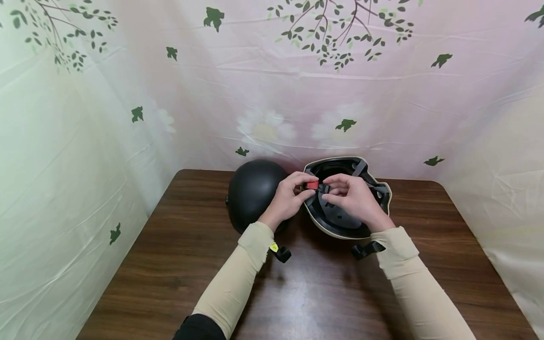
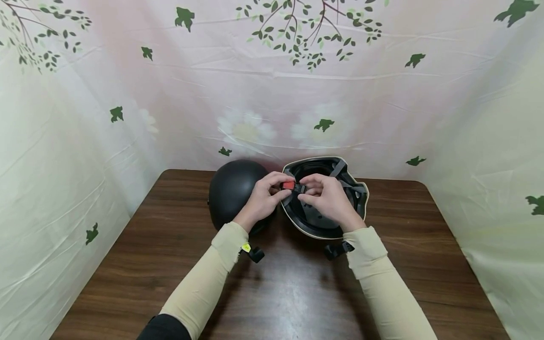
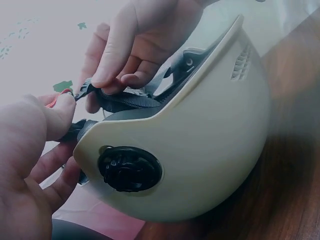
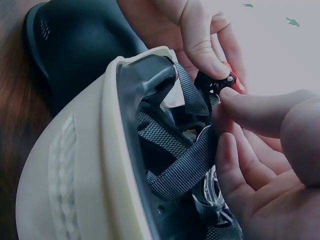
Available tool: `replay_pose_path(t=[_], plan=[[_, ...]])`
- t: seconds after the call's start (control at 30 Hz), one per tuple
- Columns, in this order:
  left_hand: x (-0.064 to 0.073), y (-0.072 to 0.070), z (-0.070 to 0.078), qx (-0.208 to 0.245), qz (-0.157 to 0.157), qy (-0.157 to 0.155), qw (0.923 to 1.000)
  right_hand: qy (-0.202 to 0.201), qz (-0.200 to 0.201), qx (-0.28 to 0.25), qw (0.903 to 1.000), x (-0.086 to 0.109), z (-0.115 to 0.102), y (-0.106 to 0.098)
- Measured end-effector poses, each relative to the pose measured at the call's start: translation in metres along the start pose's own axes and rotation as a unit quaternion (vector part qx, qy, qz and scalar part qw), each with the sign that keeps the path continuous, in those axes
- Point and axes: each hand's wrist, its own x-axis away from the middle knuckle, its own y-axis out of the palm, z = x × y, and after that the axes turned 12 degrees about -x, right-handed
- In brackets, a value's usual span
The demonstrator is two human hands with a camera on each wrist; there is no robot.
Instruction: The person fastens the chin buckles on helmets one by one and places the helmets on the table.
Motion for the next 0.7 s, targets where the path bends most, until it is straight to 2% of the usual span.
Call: replay_pose_path(t=[0.2, 0.3, 0.5, 0.7], plan=[[0.0005, -0.0018, -0.001, 0.006, 0.013, -0.007, 0.9999, -0.013, 0.019, 0.015, 0.9996, 0.0014, -0.0005, -0.0005], [0.0012, -0.0026, -0.001, 0.009, 0.016, -0.009, 0.9998, -0.027, 0.025, 0.042, 0.9984, 0.0022, -0.0022, 0.0004], [0.0021, -0.0038, -0.0011, 0.013, 0.012, -0.015, 0.9997, -0.057, 0.031, 0.102, 0.9927, 0.0029, -0.0047, 0.002], [0.0027, -0.0057, 0.0004, 0.011, 0.014, -0.017, 0.9997, -0.09, 0.042, 0.13, 0.9865, 0.0035, -0.003, 0.0021]])
